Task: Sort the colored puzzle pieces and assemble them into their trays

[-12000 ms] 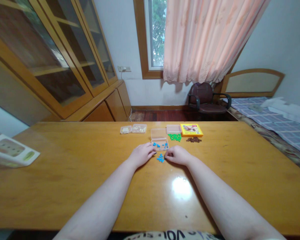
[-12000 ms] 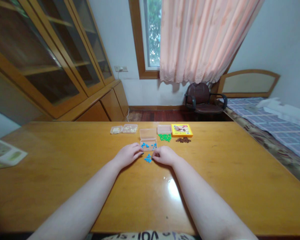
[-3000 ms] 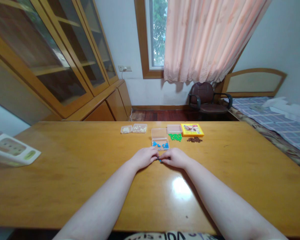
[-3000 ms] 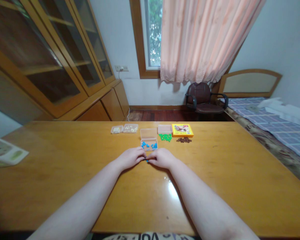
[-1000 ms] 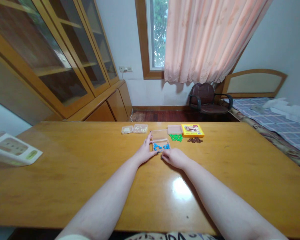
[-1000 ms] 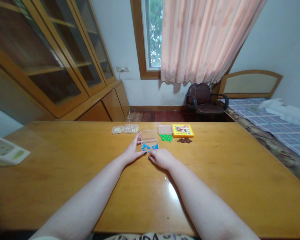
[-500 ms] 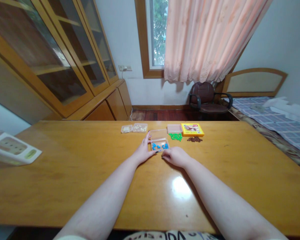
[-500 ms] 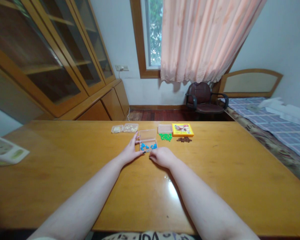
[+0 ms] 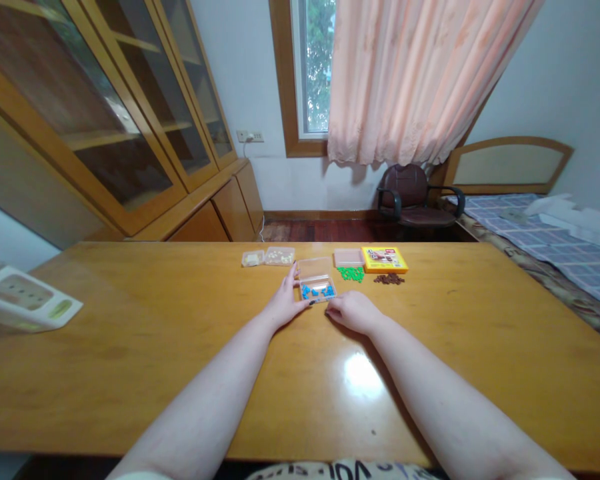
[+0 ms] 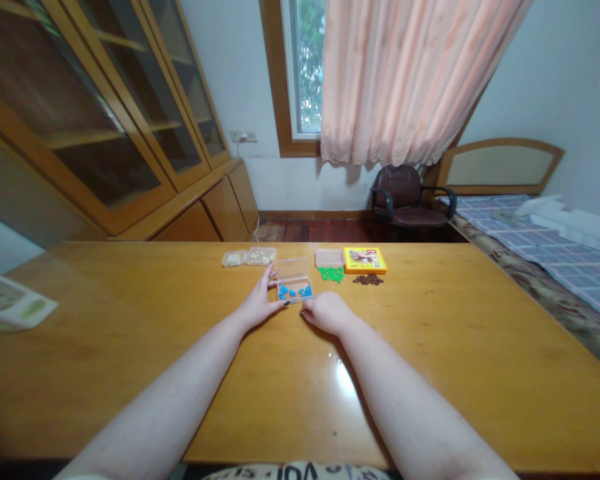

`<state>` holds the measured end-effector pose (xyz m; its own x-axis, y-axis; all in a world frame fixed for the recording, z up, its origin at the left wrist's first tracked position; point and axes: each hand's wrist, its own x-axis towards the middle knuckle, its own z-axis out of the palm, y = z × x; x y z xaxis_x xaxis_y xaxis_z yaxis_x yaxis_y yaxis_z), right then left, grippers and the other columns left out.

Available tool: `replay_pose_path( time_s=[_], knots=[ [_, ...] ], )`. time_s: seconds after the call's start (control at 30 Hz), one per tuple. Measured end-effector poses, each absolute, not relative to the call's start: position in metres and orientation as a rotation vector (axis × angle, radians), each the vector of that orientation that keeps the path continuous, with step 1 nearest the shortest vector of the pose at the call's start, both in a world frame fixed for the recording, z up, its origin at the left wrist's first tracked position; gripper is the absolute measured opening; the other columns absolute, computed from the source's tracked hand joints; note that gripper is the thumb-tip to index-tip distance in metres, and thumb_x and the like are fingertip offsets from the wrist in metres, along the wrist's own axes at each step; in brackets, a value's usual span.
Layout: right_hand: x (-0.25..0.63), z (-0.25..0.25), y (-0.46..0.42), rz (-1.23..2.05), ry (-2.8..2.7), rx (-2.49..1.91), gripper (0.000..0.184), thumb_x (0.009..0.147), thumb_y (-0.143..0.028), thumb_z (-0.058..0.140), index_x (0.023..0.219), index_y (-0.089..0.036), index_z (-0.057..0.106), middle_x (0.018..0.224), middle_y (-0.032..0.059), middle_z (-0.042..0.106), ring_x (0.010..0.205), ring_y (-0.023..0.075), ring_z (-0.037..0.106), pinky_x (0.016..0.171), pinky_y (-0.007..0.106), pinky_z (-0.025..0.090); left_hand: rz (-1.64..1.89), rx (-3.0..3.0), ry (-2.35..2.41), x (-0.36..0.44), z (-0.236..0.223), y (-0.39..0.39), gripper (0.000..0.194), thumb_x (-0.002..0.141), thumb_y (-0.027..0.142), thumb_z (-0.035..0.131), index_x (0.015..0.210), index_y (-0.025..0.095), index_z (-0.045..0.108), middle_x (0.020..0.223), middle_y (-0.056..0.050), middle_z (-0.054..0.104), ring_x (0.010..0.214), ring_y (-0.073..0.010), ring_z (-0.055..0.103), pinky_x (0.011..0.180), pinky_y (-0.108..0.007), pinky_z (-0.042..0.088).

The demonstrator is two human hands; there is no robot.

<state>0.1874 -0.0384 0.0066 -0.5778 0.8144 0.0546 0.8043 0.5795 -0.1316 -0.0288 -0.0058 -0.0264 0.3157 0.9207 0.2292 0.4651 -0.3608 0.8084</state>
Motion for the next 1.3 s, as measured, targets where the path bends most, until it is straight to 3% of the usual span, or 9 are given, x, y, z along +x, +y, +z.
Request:
replay_pose_path(
  time_s=[0.43, 0.63, 0.93, 1.17, 1.3],
  knots=[
    [0.195, -0.011, -0.031, 0.250, -2.177, -1.363, 0.026, 0.088, -0.034, 0.047, 0.086, -0.018, 0.067, 0.069, 0.0037, 0.065, 0.064, 0.0135, 0.056, 0.064, 0.022, 0.037, 0.849, 2.005, 1.180, -0.029, -0.024, -0.010, 0.103, 0.068, 0.025, 0.071, 0.145, 0.024, 0.002, 0.142, -0.017, 0.032, 0.120, -0.0242, 0.048, 0.104, -0.045, 0.035],
    [0.204, -0.006, -0.031, 0.426, -2.324, -1.278, 0.026, 0.085, -0.036, 0.051, 0.077, -0.018, 0.068, 0.062, 0.0017, 0.064, 0.055, 0.0109, 0.052, 0.055, 0.021, 0.034, 0.864, 2.008, 1.177, -0.030, -0.027, -0.009, 0.105, 0.067, 0.025, 0.072, 0.145, 0.023, 0.001, 0.141, -0.017, 0.033, 0.118, -0.0234, 0.049, 0.103, -0.044, 0.035],
    [0.207, -0.004, -0.030, 0.456, -2.496, -1.259, 0.019, 0.081, -0.033, 0.058, 0.091, -0.027, 0.073, 0.087, 0.0015, 0.073, 0.075, 0.0165, 0.065, 0.066, 0.025, 0.043, 0.926, 1.929, 1.271, -0.031, -0.023, -0.007, 0.106, 0.066, 0.023, 0.072, 0.145, 0.022, 0.002, 0.141, -0.020, 0.031, 0.119, -0.0259, 0.048, 0.103, -0.046, 0.035],
    [0.204, -0.007, -0.030, 0.331, -2.243, -1.233, 0.023, 0.085, -0.037, 0.055, 0.083, -0.021, 0.072, 0.069, 0.0036, 0.070, 0.061, 0.0143, 0.061, 0.059, 0.024, 0.042, 0.883, 1.959, 1.245, -0.032, -0.022, -0.010, 0.106, 0.066, 0.023, 0.072, 0.145, 0.023, 0.001, 0.141, -0.017, 0.033, 0.119, -0.0237, 0.048, 0.103, -0.044, 0.036],
    [0.205, -0.011, -0.028, 0.252, -2.066, -1.235, 0.027, 0.087, -0.038, 0.051, 0.089, -0.021, 0.072, 0.078, 0.0061, 0.072, 0.069, 0.0169, 0.064, 0.065, 0.026, 0.046, 0.800, 2.018, 1.164, -0.029, -0.016, -0.016, 0.106, 0.066, 0.024, 0.072, 0.145, 0.026, 0.001, 0.141, -0.015, 0.035, 0.117, -0.0223, 0.050, 0.102, -0.042, 0.038]
  ],
)
